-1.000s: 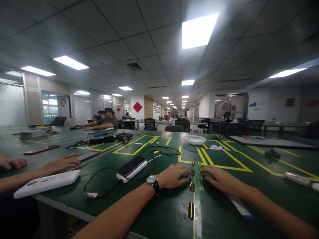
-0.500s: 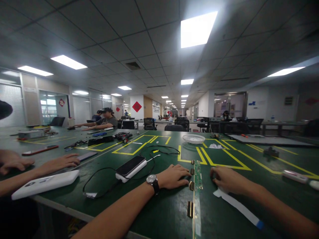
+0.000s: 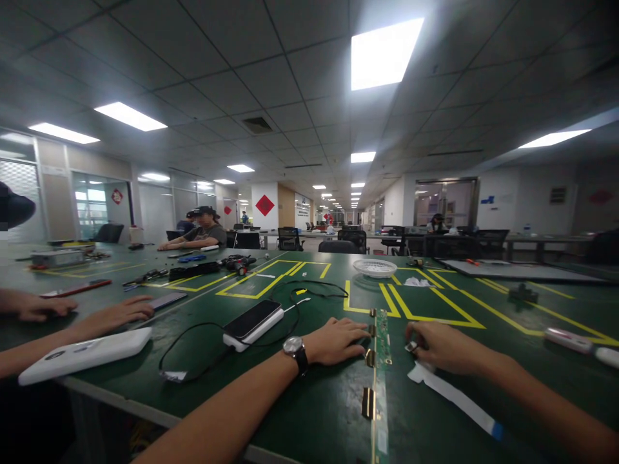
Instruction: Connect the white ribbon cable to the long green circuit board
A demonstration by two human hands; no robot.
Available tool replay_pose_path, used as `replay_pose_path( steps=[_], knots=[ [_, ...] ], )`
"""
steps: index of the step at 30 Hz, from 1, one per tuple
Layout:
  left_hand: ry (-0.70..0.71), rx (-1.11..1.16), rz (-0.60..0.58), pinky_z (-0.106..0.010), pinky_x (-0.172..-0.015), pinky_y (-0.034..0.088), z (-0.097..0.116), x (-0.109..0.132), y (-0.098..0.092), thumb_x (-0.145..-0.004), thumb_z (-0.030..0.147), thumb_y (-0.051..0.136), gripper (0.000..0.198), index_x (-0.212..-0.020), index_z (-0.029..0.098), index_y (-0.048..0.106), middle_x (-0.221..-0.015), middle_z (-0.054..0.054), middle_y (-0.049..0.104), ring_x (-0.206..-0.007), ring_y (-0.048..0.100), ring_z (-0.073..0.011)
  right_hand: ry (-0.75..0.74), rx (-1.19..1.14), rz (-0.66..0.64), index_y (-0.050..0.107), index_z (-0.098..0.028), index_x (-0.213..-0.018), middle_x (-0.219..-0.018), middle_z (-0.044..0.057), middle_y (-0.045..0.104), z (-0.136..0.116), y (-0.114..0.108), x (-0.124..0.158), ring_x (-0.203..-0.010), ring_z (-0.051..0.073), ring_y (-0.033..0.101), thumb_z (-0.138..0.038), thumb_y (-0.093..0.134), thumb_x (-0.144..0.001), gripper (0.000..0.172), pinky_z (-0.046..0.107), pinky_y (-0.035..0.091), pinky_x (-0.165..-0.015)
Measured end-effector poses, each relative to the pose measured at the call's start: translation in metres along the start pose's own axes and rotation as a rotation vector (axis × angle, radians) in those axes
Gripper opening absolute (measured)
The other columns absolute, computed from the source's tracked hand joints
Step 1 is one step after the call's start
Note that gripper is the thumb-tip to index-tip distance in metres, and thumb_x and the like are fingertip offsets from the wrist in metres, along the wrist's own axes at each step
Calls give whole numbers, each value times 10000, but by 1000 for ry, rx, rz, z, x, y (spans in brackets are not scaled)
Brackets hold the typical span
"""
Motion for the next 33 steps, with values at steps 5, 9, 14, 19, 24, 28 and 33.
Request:
replay_pose_path(
  steps=[5,9,14,19,24,28,33],
  knots=[
    [8,30,-16,-499,-1015,369,0,-1,3,-1014,421,368,412,-1397,297,451,-1496,-49,442,-1301,431,-277,-5,-11,-19,641,-233,-1093,-946,57,695,-13,-5,5,-819,232,632,-324,606,-763,344,297,423,-659],
    [18,45,-4,-486,-1030,357,2,-1,1,-1009,395,389,433,-1435,319,396,-1525,-38,400,-1316,413,-266,-24,9,31,649,-222,-1043,-943,63,682,-23,-1,3,-843,227,619,-295,593,-776,282,286,430,-677],
    [54,47,-21,-482,-1037,338,4,-1,2,-1018,348,352,431,-1448,357,381,-1548,-9,364,-1315,409,-264,-38,-5,78,653,-214,-995,-939,61,682,-35,5,-1,-836,215,618,-281,584,-798,219,282,433,-690],
    [60,64,-50,-468,-1011,350,5,0,2,-1018,325,332,457,-1471,378,352,-1552,8,360,-1313,407,-275,17,22,137,646,-209,-987,-958,69,691,-35,9,-6,-879,227,619,-281,601,-798,207,292,430,-723],
    [68,76,-38,-464,-1016,349,5,0,2,-1015,325,330,468,-1480,370,346,-1544,16,374,-1303,411,-269,6,16,176,643,-204,-978,-932,66,692,-32,13,-10,-846,224,628,-288,599,-809,194,295,427,-710],
    [75,71,-46,-479,-1010,356,4,-1,4,-1014,333,319,464,-1474,386,358,-1554,18,356,-1296,414,-273,12,-4,171,648,-199,-980,-924,65,693,-32,14,-11,-834,220,634,-277,595,-805,199,292,439,-712],
    [67,73,-59,-498,-998,360,5,-2,3,-1009,317,318,465,-1466,380,376,-1556,16,351,-1299,406,-287,-21,-33,186,650,-194,-973,-909,64,690,-33,14,-11,-828,215,631,-280,597,-804,197,285,433,-702]
  ],
)
Point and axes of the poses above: each hand's wrist, its own x-axis away from the middle knuckle, its own y-axis out of the palm, z = x × y, the point moved 3 cm from there along -x, towards the middle knuckle
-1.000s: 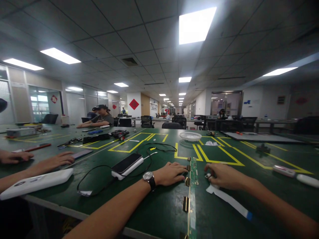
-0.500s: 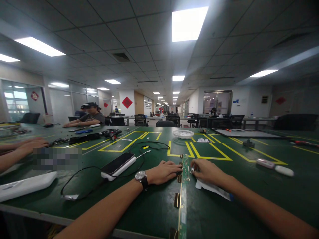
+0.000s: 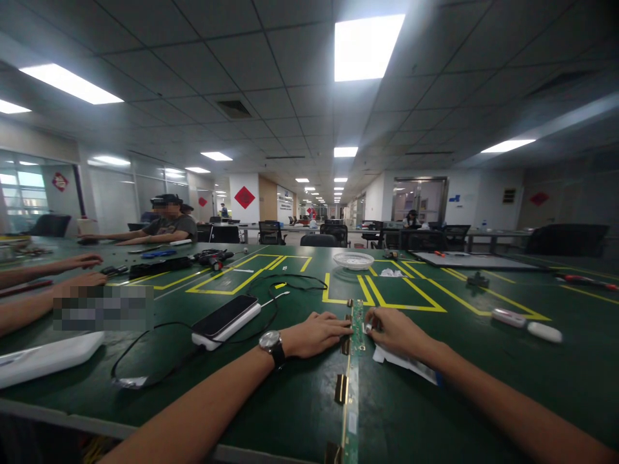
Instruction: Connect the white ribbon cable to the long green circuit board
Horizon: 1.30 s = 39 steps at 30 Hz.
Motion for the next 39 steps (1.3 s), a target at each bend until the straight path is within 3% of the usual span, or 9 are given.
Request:
replay_pose_path(
  steps=[9,18,23,29,34,39],
  knots=[
    [-41,29,-3,-492,-1053,322,6,-5,1,-955,202,373,515,-1444,365,387,-1517,7,405,-1305,405,-266,-214,-91,-53,647,-179,-900,-840,40,671,6,-2,-5,-747,177,600,-291,591,-846,136,269,428,-683],
    [-42,42,-2,-517,-1031,333,5,-4,0,-964,203,378,508,-1436,390,371,-1510,15,409,-1311,399,-278,-307,-87,-57,629,-178,-833,-791,18,649,9,-5,-7,-725,161,584,-302,586,-868,136,256,416,-684],
    [-53,45,-14,-520,-1046,326,6,-4,-1,-967,206,380,509,-1443,386,365,-1495,1,425,-1326,387,-278,-279,-79,-68,635,-181,-845,-798,23,656,7,-6,-6,-736,167,593,-314,577,-880,150,269,428,-693],
    [-18,47,10,-501,-1049,342,3,-3,-5,-978,221,395,477,-1434,360,383,-1527,-9,392,-1326,409,-266,-263,-81,-117,671,-192,-931,-930,54,700,8,-13,-5,-873,208,625,-303,558,-894,163,324,469,-816],
    [-15,44,138,-458,-1091,328,-8,1,-12,-1006,263,381,416,-1419,305,398,-1531,-29,387,-1366,390,-239,-395,-132,-67,657,-209,-1123,-1203,70,660,3,-13,-9,-1128,212,581,-136,441,-890,326,361,418,-1025],
    [-57,0,208,-417,-1092,342,-16,5,-15,-1009,267,392,366,-1366,267,473,-1466,-46,472,-1328,435,-221,-400,-17,-160,647,-223,-1197,-1246,73,651,3,-6,-14,-1150,217,591,-118,431,-885,394,351,425,-1026]
  ],
)
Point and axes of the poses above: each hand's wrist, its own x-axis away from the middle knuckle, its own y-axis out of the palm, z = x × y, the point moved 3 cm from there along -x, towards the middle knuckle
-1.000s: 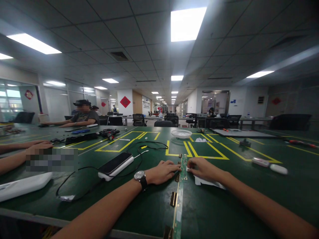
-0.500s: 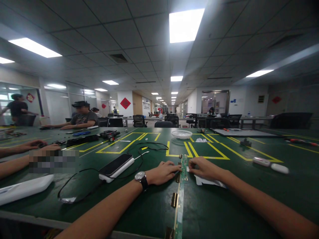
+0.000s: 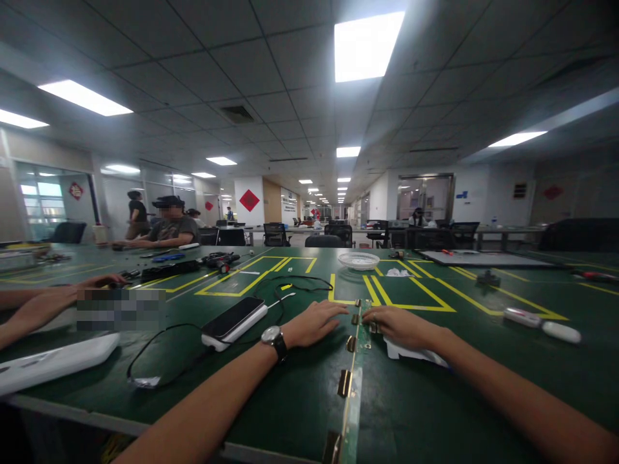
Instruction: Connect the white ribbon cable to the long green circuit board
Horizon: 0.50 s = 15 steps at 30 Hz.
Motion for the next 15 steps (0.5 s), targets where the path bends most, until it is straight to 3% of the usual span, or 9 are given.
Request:
replay_pose_path(
  steps=[6,9,12,15],
  knots=[
    [22,-27,43,-393,-1071,365,-1,2,-2,-1018,293,383,342,-1331,259,518,-1368,-49,557,-1256,488,-216,378,271,-52,689,-262,-1143,-1118,82,685,57,-8,29,-986,255,653,-69,419,-837,452,373,482,-857],
    [27,-34,65,-372,-1051,378,0,1,-4,-1022,299,379,333,-1310,246,538,-1330,-50,581,-1222,501,-212,530,341,-76,699,-249,-1115,-1110,97,686,80,-12,46,-992,272,643,-106,419,-862,403,385,480,-826],
    [25,-45,83,-367,-1037,383,0,0,-5,-1018,284,390,323,-1297,243,547,-1308,-47,590,-1194,508,-211,624,372,-93,705,-212,-1079,-1093,136,683,82,-16,51,-988,305,638,-155,404,-896,357,415,484,-782],
    [18,-63,82,-371,-1029,385,0,1,-5,-1014,283,398,317,-1288,245,552,-1299,-49,592,-1186,508,-216,665,413,-58,699,-186,-1024,-1039,159,678,68,-18,47,-963,325,640,-246,361,-952,351,427,488,-741]
  ],
)
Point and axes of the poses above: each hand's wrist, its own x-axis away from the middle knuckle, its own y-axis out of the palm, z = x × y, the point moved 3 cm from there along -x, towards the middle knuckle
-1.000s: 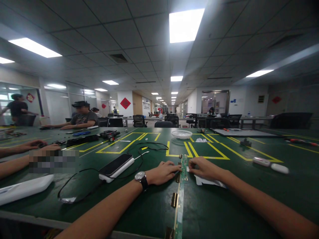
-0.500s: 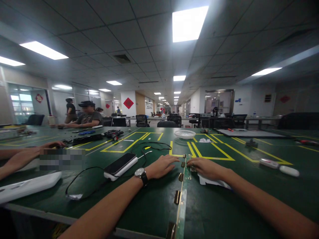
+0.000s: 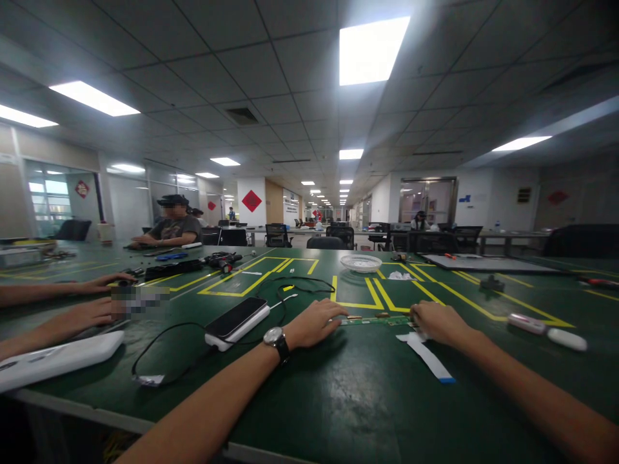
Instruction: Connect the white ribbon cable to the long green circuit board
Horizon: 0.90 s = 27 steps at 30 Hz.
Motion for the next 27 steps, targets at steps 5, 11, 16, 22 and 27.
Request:
replay_pose_path(
  steps=[5,11,16,22,27],
  knots=[
    [-6,-25,-32,-369,-1001,398,2,0,2,-1014,297,401,317,-1292,246,544,-1277,-54,602,-1160,523,-218,23,20,26,664,-153,-1009,-1044,173,652,-30,-2,7,-972,323,635,-289,304,-981,386,445,486,-759],
    [-6,-43,-61,-368,-989,406,5,1,3,-1010,309,413,308,-1282,246,541,-1263,-50,609,-1148,532,-217,21,83,14,629,-110,-1114,-1123,208,608,-40,8,12,-1034,341,603,-248,369,-941,341,458,480,-791],
    [-25,-39,-79,-379,-984,406,8,1,2,-1009,325,415,320,-1300,254,530,-1271,-60,604,-1177,522,-227,-13,78,27,601,-106,-1180,-1156,212,589,-36,14,14,-1076,348,582,-276,307,-985,391,482,474,-828],
    [-43,-40,-114,-374,-977,407,8,2,3,-1001,317,438,325,-1309,257,523,-1283,-58,599,-1188,520,-226,-9,18,-39,558,-102,-1263,-1259,229,535,-37,12,20,-1155,367,541,-317,277,-998,442,501,482,-850],
    [-47,-45,-127,-374,-987,402,7,1,5,-998,322,446,319,-1297,254,533,-1285,-53,601,-1180,523,-224,-7,-53,-98,538,-91,-1313,-1293,230,520,-34,10,19,-1201,375,516,-365,291,-988,491,516,462,-912]
  ],
)
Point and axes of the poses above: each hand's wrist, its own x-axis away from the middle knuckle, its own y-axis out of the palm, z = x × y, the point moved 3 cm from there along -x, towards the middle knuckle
